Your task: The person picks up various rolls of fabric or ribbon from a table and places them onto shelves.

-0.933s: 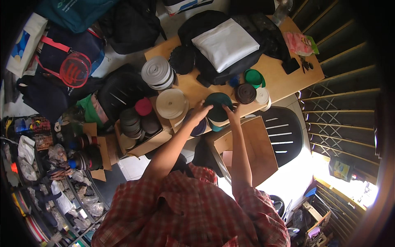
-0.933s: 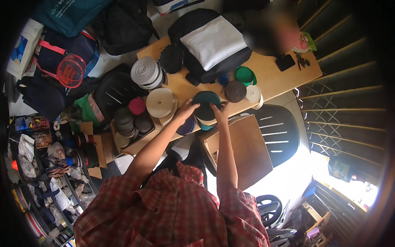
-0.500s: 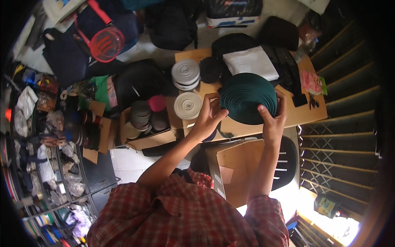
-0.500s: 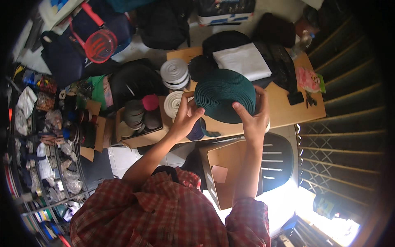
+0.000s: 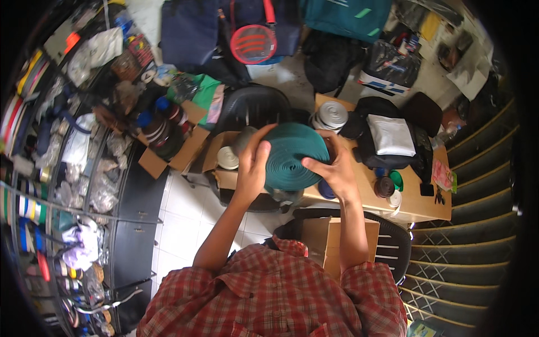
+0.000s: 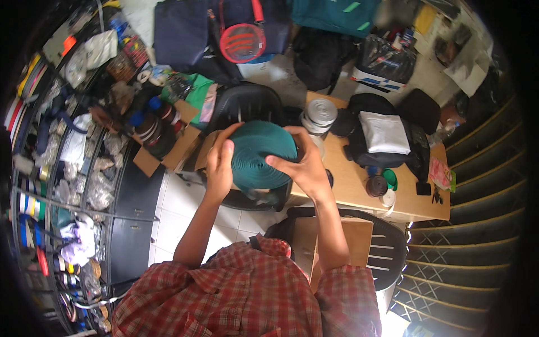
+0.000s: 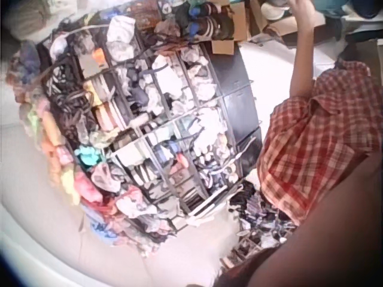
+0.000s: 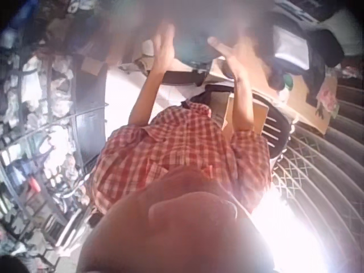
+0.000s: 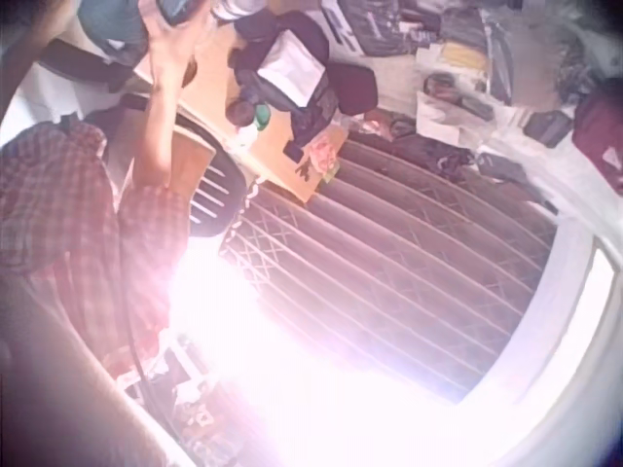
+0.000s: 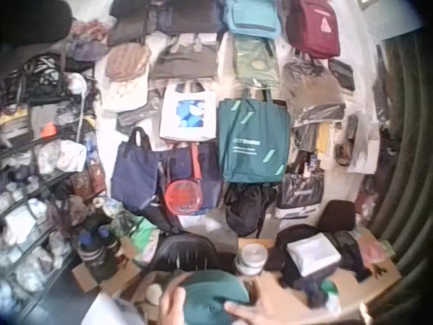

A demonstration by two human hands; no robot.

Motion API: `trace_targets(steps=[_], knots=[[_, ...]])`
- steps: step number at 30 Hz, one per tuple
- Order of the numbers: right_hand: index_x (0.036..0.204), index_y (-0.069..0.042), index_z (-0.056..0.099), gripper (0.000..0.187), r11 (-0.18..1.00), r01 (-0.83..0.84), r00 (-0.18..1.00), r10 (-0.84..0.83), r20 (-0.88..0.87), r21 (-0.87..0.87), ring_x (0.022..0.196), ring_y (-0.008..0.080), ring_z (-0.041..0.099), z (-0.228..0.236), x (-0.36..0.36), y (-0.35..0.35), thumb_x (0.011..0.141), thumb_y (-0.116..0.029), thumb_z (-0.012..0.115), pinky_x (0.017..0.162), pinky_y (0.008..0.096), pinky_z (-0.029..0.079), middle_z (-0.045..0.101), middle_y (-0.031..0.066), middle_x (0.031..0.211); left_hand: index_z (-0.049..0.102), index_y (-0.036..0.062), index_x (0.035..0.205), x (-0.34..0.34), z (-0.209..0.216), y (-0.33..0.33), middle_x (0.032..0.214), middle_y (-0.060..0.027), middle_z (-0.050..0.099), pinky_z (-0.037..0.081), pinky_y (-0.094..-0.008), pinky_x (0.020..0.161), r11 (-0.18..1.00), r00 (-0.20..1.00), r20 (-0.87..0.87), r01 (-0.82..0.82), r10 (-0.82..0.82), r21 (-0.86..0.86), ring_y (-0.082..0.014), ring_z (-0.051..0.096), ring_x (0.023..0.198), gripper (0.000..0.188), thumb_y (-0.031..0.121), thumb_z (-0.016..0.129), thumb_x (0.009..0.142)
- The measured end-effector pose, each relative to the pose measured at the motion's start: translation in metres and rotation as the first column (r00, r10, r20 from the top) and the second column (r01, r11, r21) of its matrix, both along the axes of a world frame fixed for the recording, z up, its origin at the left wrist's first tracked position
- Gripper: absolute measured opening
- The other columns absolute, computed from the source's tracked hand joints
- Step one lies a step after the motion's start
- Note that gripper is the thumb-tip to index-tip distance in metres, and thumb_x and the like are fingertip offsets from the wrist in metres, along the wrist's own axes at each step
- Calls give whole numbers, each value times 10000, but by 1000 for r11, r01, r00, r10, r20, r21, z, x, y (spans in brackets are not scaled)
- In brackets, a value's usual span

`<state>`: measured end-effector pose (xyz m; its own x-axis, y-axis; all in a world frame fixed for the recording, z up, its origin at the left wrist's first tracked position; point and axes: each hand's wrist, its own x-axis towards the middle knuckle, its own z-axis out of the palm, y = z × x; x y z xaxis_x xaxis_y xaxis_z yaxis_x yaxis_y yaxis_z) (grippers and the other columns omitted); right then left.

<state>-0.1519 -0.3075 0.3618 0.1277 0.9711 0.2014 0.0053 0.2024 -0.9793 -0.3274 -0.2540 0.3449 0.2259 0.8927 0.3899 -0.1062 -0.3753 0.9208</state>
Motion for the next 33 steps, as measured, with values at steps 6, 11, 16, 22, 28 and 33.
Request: trace_targets(steps=[6,11,16,22,28,33], knots=[[1087,20,555,415,995,-95,988,97,121,-22,892,120,591,-14,-99,-6,759,-94,782,798,256,484,630,63,966,576,-30,1161,-112,-27,-28,1050,-164,648,465,-340,852,951,940,-188,-254,285,174,-267,625,954,307,141,421,958],[1156,-8,488,370,998,12,874,-36,-485,-54,954,153,564,-49,-193,-17,873,-153,676,874,303,460,593,93,1047,471,-50,1291,-145,-37,-57,1301,-161,504,342,-319,1016,893,887,133,-421,442,-160,-220,482,1186,474,295,288,1024],[1130,-51,427,350,983,-164,857,104,-505,-76,1040,138,495,-80,-222,-31,876,-124,659,921,291,404,523,67,1085,529,-39,1245,-190,-37,-53,1206,-141,570,373,-303,976,882,870,209,-390,447,-264,-205,525,1115,432,281,358,1009],[1190,-46,471,435,924,-344,938,334,-87,-164,1023,130,530,-46,-166,-18,828,-124,699,890,278,418,574,52,1053,649,-26,1096,-182,-33,-32,1010,-106,679,452,-282,863,972,990,-107,-111,90,-208,-170,614,932,311,212,507,955],[1163,-4,531,401,979,45,974,-87,-209,-201,951,143,567,-107,-123,-16,849,-186,702,858,284,450,615,81,1004,561,9,1201,-106,-62,-7,1078,-80,635,452,-277,863,950,997,-66,6,-28,-312,-170,605,970,301,149,497,943],[1220,7,480,432,913,318,857,-392,-333,-256,1048,153,511,-136,-78,-31,900,-231,645,921,280,406,557,107,1120,503,16,1273,-46,-91,14,1227,-90,558,357,-272,1000,847,927,-100,283,-363,-451,-154,498,1162,325,161,441,990]])
